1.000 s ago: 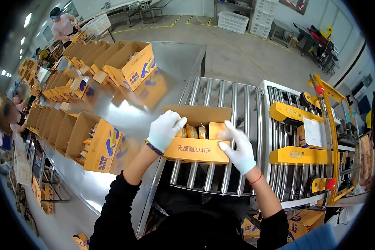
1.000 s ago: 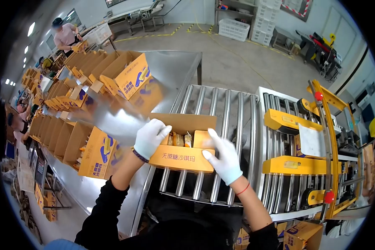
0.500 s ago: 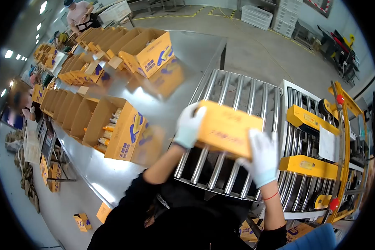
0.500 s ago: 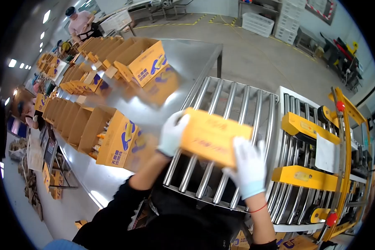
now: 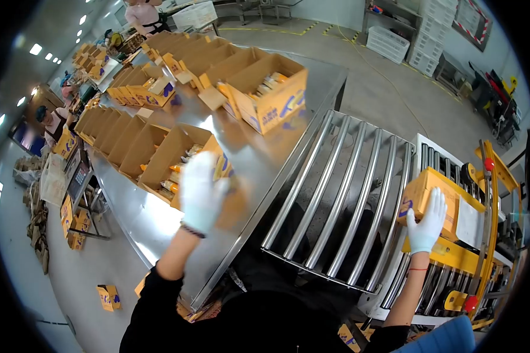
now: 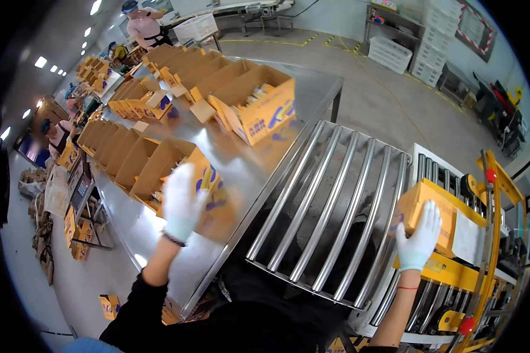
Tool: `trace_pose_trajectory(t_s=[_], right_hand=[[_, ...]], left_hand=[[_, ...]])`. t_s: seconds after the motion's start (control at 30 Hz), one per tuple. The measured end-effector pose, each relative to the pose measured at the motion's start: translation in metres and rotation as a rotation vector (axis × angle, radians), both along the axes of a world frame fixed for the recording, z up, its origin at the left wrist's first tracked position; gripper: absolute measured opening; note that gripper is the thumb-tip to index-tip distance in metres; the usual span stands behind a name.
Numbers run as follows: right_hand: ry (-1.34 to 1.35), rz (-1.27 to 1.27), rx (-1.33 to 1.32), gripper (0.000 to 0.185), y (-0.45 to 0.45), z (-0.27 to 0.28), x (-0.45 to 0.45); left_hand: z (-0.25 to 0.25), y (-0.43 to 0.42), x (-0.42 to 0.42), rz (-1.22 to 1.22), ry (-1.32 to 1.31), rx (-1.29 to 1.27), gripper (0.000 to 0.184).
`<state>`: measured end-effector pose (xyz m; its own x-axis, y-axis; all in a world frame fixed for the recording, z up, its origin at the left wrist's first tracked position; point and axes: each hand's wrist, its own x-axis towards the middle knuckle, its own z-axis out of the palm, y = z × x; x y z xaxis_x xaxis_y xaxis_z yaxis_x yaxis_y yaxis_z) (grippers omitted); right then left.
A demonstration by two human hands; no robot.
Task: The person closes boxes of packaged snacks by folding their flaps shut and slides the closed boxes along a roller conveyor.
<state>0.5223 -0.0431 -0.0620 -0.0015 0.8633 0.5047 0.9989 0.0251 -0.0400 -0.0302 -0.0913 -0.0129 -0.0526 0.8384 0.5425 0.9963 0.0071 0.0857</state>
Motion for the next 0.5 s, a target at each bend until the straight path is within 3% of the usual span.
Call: trace_pose_trajectory(t_s=[0.07,0.1,0.13,0.2,0.23,0.27,0.3,0.33,0.43,0.47,0.5], right_hand=[[0.011,-0.006,0.027,0.079,-0.001,-0.004,0.001],[-0.012,0.030,0.035,0.075,-0.002,-0.005,-0.002],[-0.040,0.068,0.045,0.071,-0.003,-0.004,-0.004],[0.268,0.292,-0.093,0.065,-0.011,0.000,-0.045],[0.527,0.450,-0.167,0.062,-0.019,0.003,-0.082],[0.597,0.598,-0.223,0.059,-0.029,0.013,-0.116],[0.542,0.724,-0.251,0.057,-0.039,0.026,-0.146],[0.374,0.833,-0.241,0.066,-0.041,0.046,-0.166],[0.290,0.832,-0.224,0.073,-0.053,0.069,-0.195],[0.193,0.833,-0.230,0.073,-0.051,0.065,-0.197],[0.143,0.871,-0.285,0.069,-0.045,0.045,-0.198]], left_hand=[[0.010,-0.033,-0.046,0.332,0.011,-0.209,0.062],[0.013,-0.043,-0.052,0.411,0.002,-0.415,0.048],[0.018,-0.044,-0.047,0.417,-0.006,-0.416,0.048],[0.032,-0.025,-0.029,0.231,-0.102,-0.635,0.040],[0.026,-0.019,-0.019,0.081,-0.146,-0.525,0.037],[0.020,-0.008,-0.006,-0.076,-0.185,-0.414,0.036],[0.042,-0.003,0.014,-0.093,-0.345,-0.536,0.039],[0.044,0.000,0.020,-0.376,-0.862,-0.442,0.043],[0.056,0.004,0.030,-0.212,-0.505,-0.056,0.051],[0.049,0.007,0.021,-0.239,-0.525,-0.132,0.051],[0.041,0.012,0.010,-0.398,-0.669,-0.403,0.052]])
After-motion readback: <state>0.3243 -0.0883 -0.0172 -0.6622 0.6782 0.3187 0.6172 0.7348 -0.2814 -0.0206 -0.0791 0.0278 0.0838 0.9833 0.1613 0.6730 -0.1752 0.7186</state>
